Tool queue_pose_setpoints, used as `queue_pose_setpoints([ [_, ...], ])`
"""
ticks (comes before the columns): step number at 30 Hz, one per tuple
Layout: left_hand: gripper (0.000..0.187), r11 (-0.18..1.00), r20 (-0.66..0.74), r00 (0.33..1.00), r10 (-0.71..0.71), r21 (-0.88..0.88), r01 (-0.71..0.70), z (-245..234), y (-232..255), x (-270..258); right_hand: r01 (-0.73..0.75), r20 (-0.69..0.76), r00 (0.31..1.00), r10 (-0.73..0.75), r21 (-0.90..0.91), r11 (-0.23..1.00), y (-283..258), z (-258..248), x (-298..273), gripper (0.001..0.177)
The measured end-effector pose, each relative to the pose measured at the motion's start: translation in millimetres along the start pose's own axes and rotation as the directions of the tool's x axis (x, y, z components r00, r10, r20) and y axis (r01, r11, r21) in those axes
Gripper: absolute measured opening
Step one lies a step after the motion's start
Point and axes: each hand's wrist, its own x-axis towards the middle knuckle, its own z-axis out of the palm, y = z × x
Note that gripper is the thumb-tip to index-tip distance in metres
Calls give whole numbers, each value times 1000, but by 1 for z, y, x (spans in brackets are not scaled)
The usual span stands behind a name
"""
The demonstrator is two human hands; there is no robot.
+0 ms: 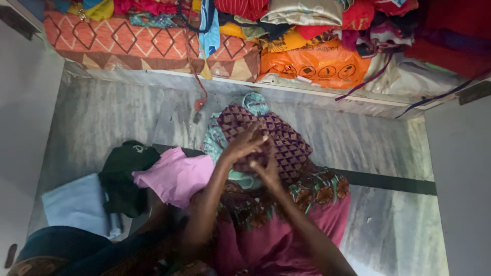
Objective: The person sits on the floor and folds two garments by hand. First, a pink patterned top is smoothed and folded into a compact rectangle. Then a purple patterned cloth is unfolded, smoothed, and folded similarly. The folded items are placed on a small pile on the floor.
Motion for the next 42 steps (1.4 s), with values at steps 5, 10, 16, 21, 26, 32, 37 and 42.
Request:
queue_pose_setpoints([
  [5, 76, 973, -235, 947, 218, 129, -191, 31, -28, 21, -246, -300, 895, 329, 283, 927, 33, -61, 7, 77],
  [10, 66, 667, -334, 779, 530, 732, -140, 42, -86, 27, -387, -219, 806, 550, 508, 769, 38, -71, 16, 55],
  [16, 66, 469, -250, 737, 628, 877, -102, 40, -123, 25, -510, -258, 800, 542, 183, 840, 27, -41, 14, 66],
  [21, 64, 496, -256, 741, 620, 860, -118, 44, -120, 29, -497, -201, 819, 537, 220, 840, 29, -34, 20, 81],
  [26, 60, 439, -219, 812, 541, 897, -51, 42, -117, 26, -609, -138, 765, 629, 164, 776, 46, -35, 20, 88],
  [32, 50, 692, -487, 619, 616, 710, -129, 30, -112, 35, -130, -225, 974, -13, -610, 782, 49, -35, 20, 81],
  [37, 77, 880, -867, 155, 474, 464, -96, 3, -144, 45, 75, -95, 943, -320, -873, 481, 36, -27, 1, 78],
  [42, 60, 886, -814, 580, -36, -294, -358, -11, -165, 62, 55, 26, 998, -56, -786, 615, 38, -3, 6, 67],
])
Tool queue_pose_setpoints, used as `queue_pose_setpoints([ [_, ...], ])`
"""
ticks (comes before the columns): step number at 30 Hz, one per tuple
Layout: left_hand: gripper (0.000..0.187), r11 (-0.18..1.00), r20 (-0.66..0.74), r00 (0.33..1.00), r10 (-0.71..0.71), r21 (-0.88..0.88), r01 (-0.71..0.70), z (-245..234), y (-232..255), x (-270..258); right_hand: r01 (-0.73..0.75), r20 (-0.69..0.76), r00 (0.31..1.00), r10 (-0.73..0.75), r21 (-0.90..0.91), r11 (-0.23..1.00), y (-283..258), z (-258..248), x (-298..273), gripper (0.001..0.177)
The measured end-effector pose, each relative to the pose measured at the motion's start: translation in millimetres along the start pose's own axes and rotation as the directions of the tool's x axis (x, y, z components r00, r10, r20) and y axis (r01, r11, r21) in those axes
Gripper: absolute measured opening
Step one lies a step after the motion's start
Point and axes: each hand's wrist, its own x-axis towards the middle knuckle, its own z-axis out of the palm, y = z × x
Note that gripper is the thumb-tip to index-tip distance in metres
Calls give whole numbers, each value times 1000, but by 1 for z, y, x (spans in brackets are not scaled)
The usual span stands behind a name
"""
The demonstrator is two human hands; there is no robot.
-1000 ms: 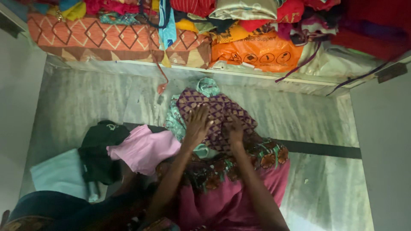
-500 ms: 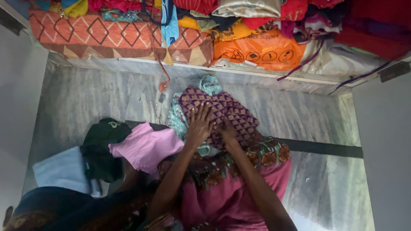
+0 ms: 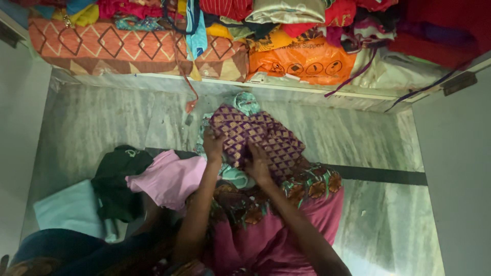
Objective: The person sits on the floor and folds two garments by hand. First, a pink patterned top is smoothed and folded into a compact rectangle. Then a purple patterned cloth is unfolded, smoothed, and folded similarly. The folded items are placed on a small pile on the floor.
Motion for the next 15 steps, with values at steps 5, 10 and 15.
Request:
queue_pose_setpoints([
  [5, 42, 981, 159, 969, 187, -76, -177, 19, 25, -21, -430, 282, 897, 340, 731, 530, 0, -14, 5, 61],
  [10, 29, 939, 362, 897, 254, 132, -318, 67, 73, -73, -362, 376, 824, 424, 925, -117, 36, -39, 16, 66],
  [15, 66, 632, 701, 636, 321, 342, -696, 96, 84, -138, -27, 181, 847, 500, 953, -300, 98, -61, 6, 56],
])
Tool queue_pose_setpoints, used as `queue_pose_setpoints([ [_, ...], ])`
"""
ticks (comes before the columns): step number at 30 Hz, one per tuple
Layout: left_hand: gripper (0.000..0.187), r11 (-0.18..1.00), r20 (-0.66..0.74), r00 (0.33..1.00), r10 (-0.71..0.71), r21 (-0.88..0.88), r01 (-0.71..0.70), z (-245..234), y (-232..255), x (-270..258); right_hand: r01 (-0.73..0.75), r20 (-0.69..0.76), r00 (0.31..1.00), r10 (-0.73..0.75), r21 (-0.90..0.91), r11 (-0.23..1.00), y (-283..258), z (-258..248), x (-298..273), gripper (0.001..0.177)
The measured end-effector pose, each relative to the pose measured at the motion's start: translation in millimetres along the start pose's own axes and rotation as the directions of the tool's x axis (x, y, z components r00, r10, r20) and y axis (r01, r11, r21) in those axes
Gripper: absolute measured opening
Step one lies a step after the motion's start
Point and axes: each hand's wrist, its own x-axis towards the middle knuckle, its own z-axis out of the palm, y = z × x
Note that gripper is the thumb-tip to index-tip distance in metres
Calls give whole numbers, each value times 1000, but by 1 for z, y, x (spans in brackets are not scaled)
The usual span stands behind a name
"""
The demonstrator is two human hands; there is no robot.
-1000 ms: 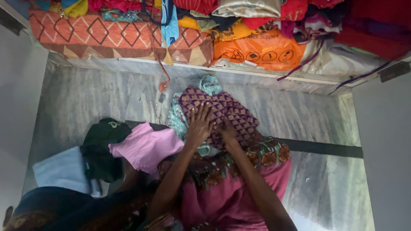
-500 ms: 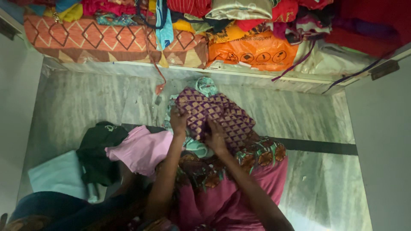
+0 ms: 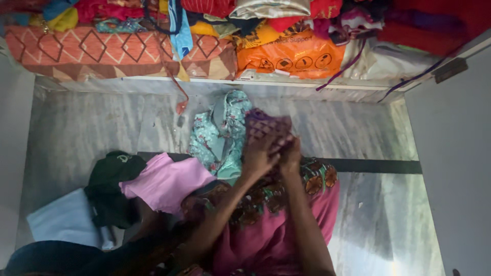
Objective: The person sits on the floor and folds two garments by hand. First, a pink patterned top is smoothed and folded into a compact rectangle. Then a purple patterned cloth is unfolded, smoothed, and folded similarly. The folded items are placed on a small pile on the floor.
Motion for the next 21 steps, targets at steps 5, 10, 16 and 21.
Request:
queue_pose_setpoints([
  [5, 71, 857, 228, 952, 205, 428, -288, 21, 6, -40, 191, -255, 913, -319, -425, 885, -20, -6, -9, 53],
  [10, 73, 867, 188, 944, 272, 378, -325, 30, -20, -50, 365, 385, 571, -725, -910, -196, -19, 33, -34, 59],
  [16, 63, 978, 352, 926, 136, 104, -183, 72, -71, -73, 533, 637, 765, -96, -710, -461, 34, 44, -27, 56],
  [21, 48, 876, 527, 846, 83, 367, -315, 82, -82, -80, 394, 487, 869, -88, -789, -471, 53, 46, 12, 61],
])
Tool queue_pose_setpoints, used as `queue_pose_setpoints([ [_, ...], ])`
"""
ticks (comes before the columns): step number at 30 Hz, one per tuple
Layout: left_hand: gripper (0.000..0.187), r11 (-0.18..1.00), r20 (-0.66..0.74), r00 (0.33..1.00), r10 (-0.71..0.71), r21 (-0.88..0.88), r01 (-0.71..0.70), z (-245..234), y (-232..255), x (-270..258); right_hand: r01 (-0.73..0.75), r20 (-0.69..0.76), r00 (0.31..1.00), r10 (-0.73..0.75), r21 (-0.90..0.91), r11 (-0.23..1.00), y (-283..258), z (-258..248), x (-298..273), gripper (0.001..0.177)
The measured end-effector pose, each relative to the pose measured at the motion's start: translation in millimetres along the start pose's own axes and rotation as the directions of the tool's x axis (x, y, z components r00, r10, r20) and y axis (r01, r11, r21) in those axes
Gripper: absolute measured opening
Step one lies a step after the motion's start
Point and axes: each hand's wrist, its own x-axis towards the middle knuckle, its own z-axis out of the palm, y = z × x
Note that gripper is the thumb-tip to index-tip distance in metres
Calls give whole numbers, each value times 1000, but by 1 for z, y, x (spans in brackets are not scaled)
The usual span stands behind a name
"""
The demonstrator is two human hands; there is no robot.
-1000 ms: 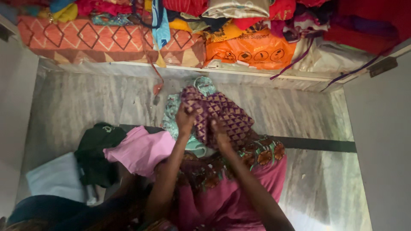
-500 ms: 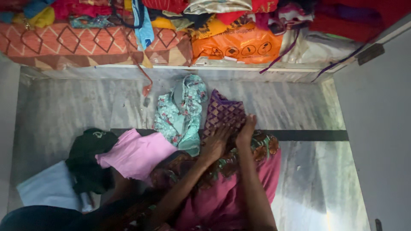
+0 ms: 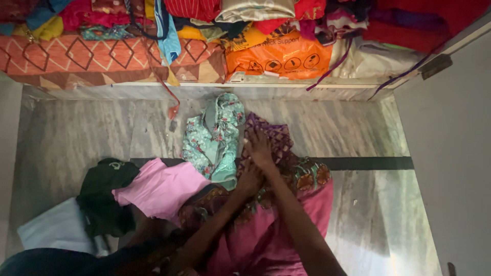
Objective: The person sits on the floor and folds two garments by hand. First, a pink patterned top is smoothed and folded into a compact rectangle. Then a purple patterned cloth is unfolded, smoothed, and folded similarly. The folded items are placed on a small pile on the floor.
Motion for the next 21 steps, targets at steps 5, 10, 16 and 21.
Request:
queue_pose_setpoints([
  [5, 45, 916, -459, 866, -201, -400, 0, -40, 5, 2, -247, -344, 867, 361, 334, 910, 47, -36, 10, 65],
  [10, 75, 705, -459, 612, -644, -667, 242, -53, -24, 27, -621, -395, 691, 605, 104, 777, 77, -60, -12, 94],
  [16, 60, -125, 203, 787, -583, -979, 159, -60, -35, 34, -494, 84, 674, 734, 790, 364, 57, -68, -13, 95],
  [21, 56, -178, 188, 816, -546, -978, 107, -121, -101, 19, -361, 290, 814, 503, 931, 47, 25, -83, -15, 88],
])
